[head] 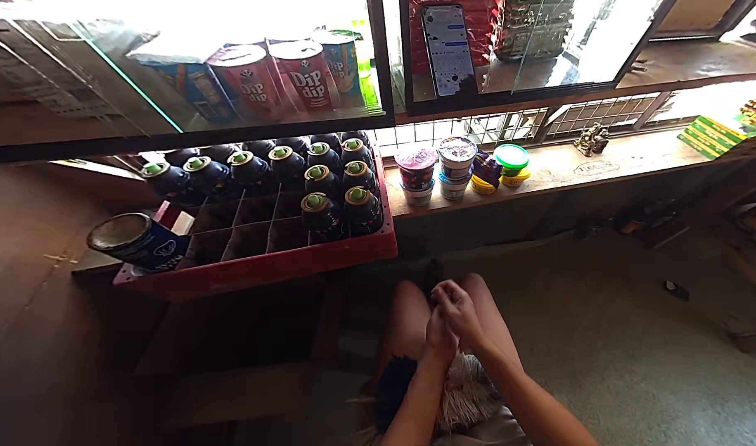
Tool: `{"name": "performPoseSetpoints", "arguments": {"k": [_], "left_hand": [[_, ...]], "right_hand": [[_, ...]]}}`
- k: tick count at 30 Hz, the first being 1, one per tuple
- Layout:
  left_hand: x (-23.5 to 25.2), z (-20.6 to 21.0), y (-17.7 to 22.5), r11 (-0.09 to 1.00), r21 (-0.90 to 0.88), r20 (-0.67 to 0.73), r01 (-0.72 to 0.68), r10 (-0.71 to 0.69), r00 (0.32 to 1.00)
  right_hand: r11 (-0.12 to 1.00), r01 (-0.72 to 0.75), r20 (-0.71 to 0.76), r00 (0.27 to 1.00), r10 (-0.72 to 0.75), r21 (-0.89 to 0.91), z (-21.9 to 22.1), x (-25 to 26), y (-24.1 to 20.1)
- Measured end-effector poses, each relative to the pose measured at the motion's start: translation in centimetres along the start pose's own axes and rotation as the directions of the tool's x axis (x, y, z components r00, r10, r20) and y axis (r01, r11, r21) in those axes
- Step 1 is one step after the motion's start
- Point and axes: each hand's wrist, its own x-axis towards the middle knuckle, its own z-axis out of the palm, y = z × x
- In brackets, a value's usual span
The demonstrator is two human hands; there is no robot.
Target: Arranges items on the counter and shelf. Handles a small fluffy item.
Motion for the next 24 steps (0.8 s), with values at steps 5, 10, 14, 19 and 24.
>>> {"name": "performPoseSetpoints", "arguments": {"k": [5,10,14,19,24], "left_hand": [[-3.7,-0.3,2.5,0.976,0.205,0.006,0.072,-0.075,0.997],[-5.0,-3.6,5.8,0.834,0.541,0.152,-0.107,0.028,0.988],[-6.3,-7.0,11.4,0.757,0.592,0.021,-0.278,0.33,0.944],[-7.7,-12.9,17.6,0.672,0.588,-0.204,-0.45,0.661,0.722],[-10.3,-14.2,19.0,0.684,0.466,-0.349,-0.561,0.725,0.593]], "right_hand": [[0.867,0.178,0.092,0.984,-0.153,-0.466,-0.5,-1.6,-1.3],[0.958,0.065,0.459,0.886,0.073,-0.278,-3.0,-2.5,-2.1],[0.946,0.096,0.73,0.661,0.173,-0.311,-4.8,-6.6,-1.3],[0.79,0.317,0.692,0.699,0.18,-0.526,-4.7,-11.6,0.8],[0.976,0.195,0.558,0.823,-0.106,-0.102,-4.9,-12.6,1.4]]}}
